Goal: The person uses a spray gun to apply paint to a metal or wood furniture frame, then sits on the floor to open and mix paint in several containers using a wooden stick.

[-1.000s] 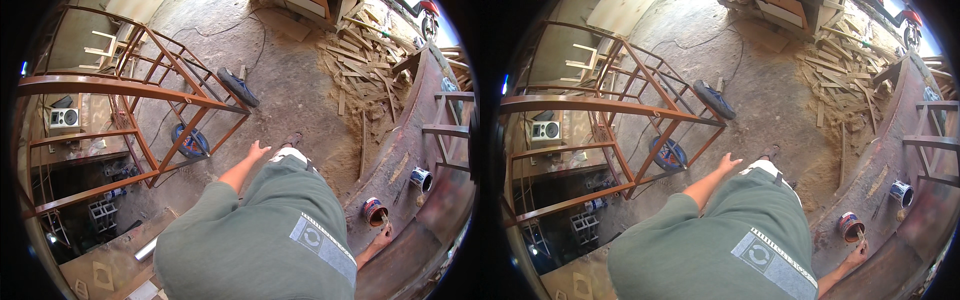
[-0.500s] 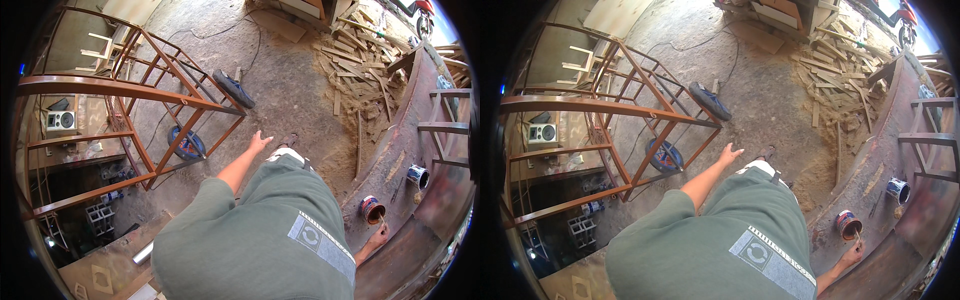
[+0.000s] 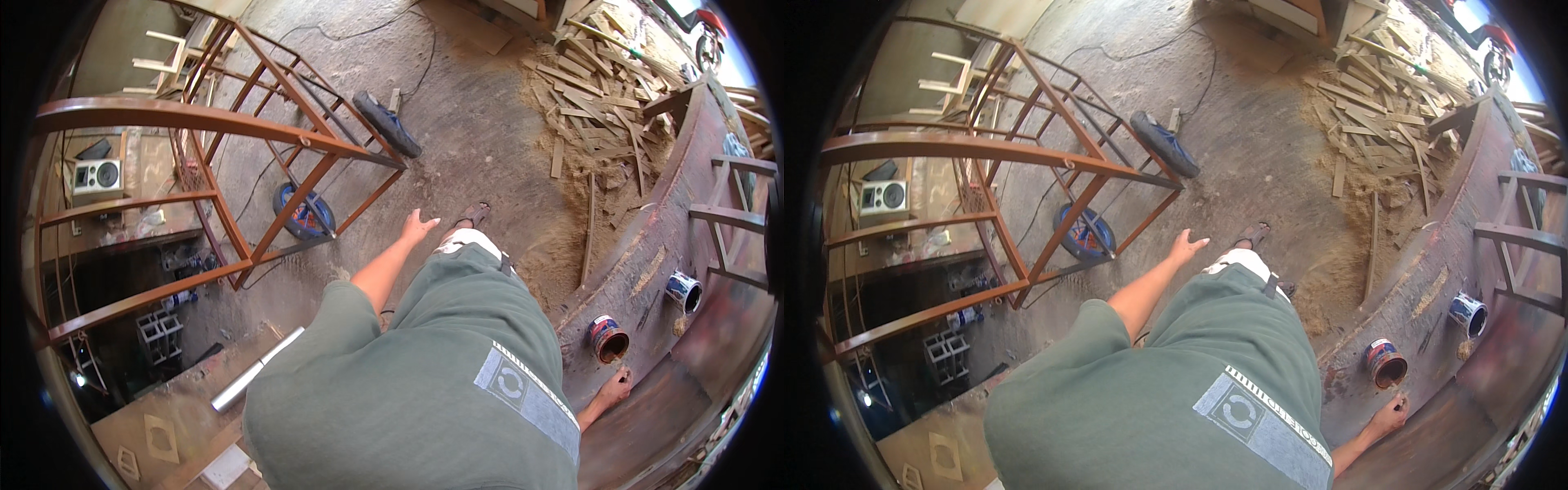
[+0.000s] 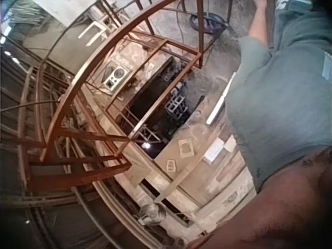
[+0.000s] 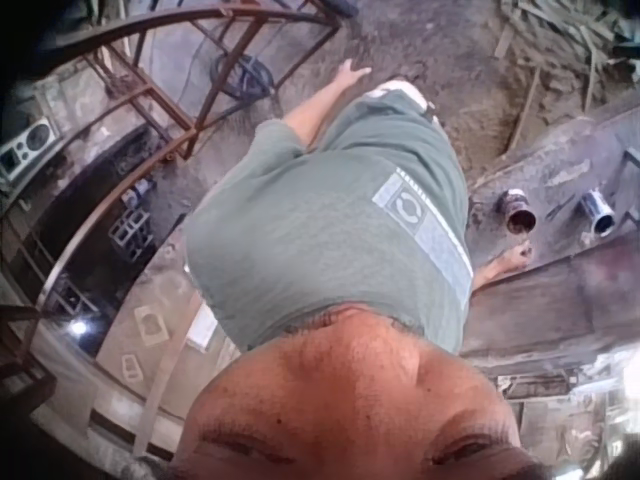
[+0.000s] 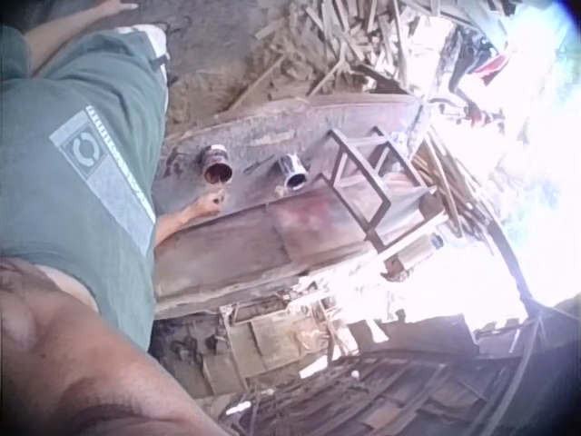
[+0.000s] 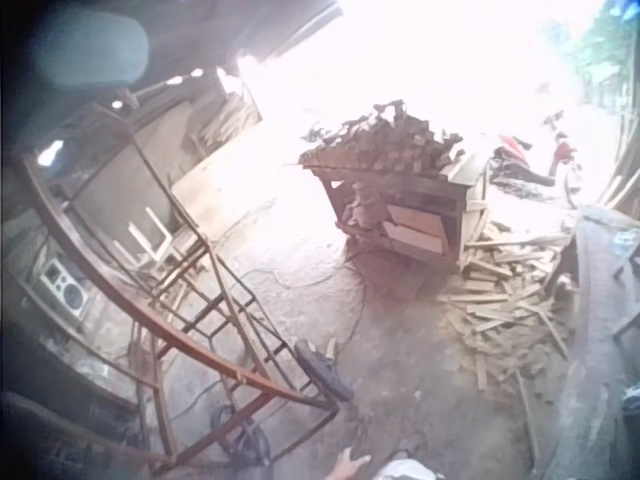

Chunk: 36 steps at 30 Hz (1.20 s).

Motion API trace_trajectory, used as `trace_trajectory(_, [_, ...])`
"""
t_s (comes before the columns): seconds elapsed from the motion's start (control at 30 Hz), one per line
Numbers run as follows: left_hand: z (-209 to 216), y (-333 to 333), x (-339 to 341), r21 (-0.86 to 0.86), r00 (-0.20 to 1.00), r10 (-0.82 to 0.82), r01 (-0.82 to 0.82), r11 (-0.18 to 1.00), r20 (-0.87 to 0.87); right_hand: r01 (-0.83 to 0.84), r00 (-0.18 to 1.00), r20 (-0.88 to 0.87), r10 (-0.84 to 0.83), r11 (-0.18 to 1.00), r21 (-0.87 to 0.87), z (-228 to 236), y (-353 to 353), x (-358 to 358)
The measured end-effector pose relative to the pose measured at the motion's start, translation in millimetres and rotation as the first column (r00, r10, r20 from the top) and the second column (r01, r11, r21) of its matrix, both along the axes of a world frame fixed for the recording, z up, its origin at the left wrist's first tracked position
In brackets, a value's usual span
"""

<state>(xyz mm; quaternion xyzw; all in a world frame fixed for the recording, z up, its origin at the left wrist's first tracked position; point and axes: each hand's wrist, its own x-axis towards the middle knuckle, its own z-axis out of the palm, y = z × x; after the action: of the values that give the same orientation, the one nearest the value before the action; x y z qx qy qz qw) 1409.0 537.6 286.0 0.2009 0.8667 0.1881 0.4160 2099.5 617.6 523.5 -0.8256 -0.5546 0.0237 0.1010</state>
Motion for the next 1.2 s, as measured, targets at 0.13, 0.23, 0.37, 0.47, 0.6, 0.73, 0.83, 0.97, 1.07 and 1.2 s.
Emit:
trace_trajectory(0.13, [-2.6,-13.4,-0.3,-0.041,1.0,0.004,-0.003,0.999,0.021,0.077,0.952,-0.279,-0.122,0.983,-0.164,27.8,11.1,-34.2])
trace_trajectory(0.23, [-1.8,-20.2,4.7,-0.057,1.0,0.012,-0.01,0.998,0.025,0.133,0.927,-0.339,-0.163,0.985,-0.112,40.8,22.4,-53.7])
trace_trajectory(0.37, [-4.1,-26.4,10.5,-0.058,0.998,0.043,-0.04,0.997,0.048,-0.005,0.974,-0.225,0.023,0.997,0.079,1.6,10.5,9.9])
trace_trajectory(0.47, [-7.6,-28.0,13.9,-0.066,0.996,0.056,-0.052,0.996,0.065,-0.07,0.993,-0.1,0.063,0.995,-0.064,6.3,9.2,19.0])
trace_trajectory(0.6, [-5.5,-27.1,15.1,-0.088,0.998,0.028,-0.023,0.996,0.059,-0.039,0.972,-0.234,-0.026,0.963,-0.266,39.8,21.2,-30.8])
trace_trajectory(0.73, [-1.1,-21.9,14.2,-0.051,0.998,0.032,-0.029,0.998,0.059,-0.041,0.953,-0.301,0.04,0.999,0.002,24.2,23.4,-25.4])
trace_trajectory(0.83, [-0.5,-15.8,9.8,-0.023,0.998,0.042,-0.041,0.999,0.044,-0.029,0.975,-0.219,0.041,0.998,0.056,4.0,10.5,6.3])
trace_trajectory(0.97, [2.2,-6.7,7.8,-0.029,0.999,0.033,-0.032,0.999,0.039,0.009,0.984,-0.174,-0.047,0.977,-0.214,24.5,8.0,-4.6])
trace_trajectory(1.07, [2.4,-6.9,6.0,-0.044,0.999,0.013,-0.012,0.999,0.031,0.1,0.935,-0.312,-0.168,0.97,-0.22,46.7,15.9,-50.1])
trace_trajectory(1.2, [6.7,-11.3,5.6,-0.059,0.999,-0.018,0.02,0.998,0.035,-0.032,0.969,-0.238,0.065,0.99,0.141,13.5,8.0,-23.8])
